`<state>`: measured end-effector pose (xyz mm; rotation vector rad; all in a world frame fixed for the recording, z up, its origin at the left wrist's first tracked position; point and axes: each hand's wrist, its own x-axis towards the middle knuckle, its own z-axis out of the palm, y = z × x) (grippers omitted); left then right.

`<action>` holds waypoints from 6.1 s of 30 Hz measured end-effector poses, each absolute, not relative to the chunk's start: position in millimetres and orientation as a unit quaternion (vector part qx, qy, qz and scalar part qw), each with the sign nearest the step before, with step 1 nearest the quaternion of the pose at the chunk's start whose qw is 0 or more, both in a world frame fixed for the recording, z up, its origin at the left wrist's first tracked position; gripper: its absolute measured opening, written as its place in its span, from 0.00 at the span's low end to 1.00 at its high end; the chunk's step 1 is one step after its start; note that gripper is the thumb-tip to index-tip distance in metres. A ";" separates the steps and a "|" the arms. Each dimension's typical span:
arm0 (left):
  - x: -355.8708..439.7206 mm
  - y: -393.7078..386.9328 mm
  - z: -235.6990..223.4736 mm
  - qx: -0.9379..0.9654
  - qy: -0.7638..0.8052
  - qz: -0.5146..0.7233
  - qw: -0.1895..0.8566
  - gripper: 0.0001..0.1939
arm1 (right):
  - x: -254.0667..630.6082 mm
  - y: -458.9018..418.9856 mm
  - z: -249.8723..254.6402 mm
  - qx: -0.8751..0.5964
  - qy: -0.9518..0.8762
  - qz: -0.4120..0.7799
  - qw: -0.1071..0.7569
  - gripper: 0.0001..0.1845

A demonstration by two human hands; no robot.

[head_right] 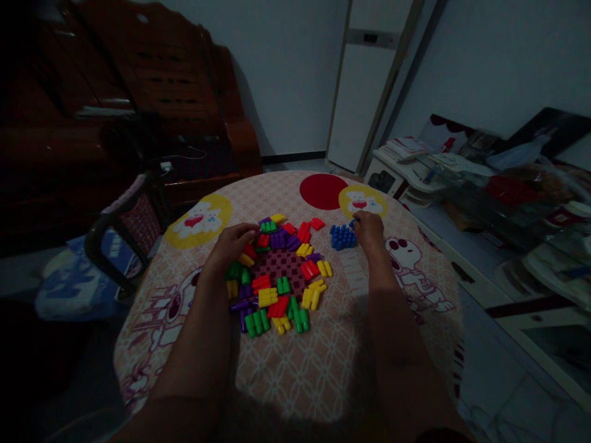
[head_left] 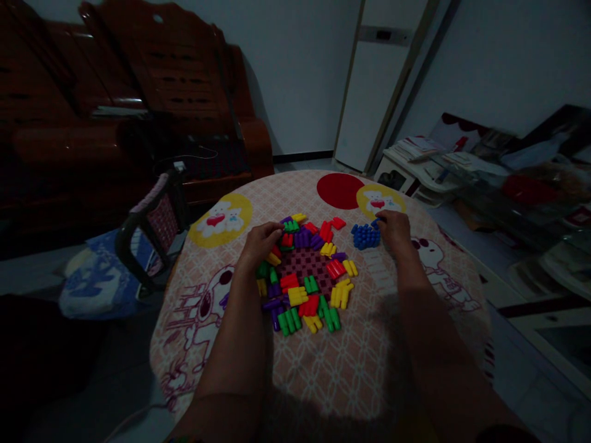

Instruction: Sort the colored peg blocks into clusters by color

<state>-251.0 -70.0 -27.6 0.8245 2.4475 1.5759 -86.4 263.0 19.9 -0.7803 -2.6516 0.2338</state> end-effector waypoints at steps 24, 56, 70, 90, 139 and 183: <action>-253.8 -77.8 -15.4 0.032 0.631 0.774 -0.033 0.09 | -100.0 158.8 21.2 -0.068 -0.959 0.152 0.230 0.16; -258.4 -87.1 -25.5 -0.067 0.577 0.813 0.037 0.06 | -98.0 84.0 -10.6 0.132 -0.936 0.318 0.071 0.13; -259.5 -89.2 -27.1 -0.064 0.568 0.820 0.036 0.05 | -12.5 118.9 13.4 0.068 -0.937 0.322 0.114 0.12; -264.3 -116.1 -27.1 -0.088 0.540 0.837 0.004 0.07 | -26.4 88.0 -27.5 0.162 -0.953 0.246 0.079 0.19; -252.1 -83.5 -37.7 -0.084 0.546 0.832 0.044 0.05 | -27.9 94.9 -44.8 0.018 -0.927 0.275 0.253 0.14; -243.9 -80.5 -14.2 -0.009 0.595 0.803 0.021 0.07 | 6.4 235.3 -51.6 -0.334 -0.817 0.282 0.378 0.25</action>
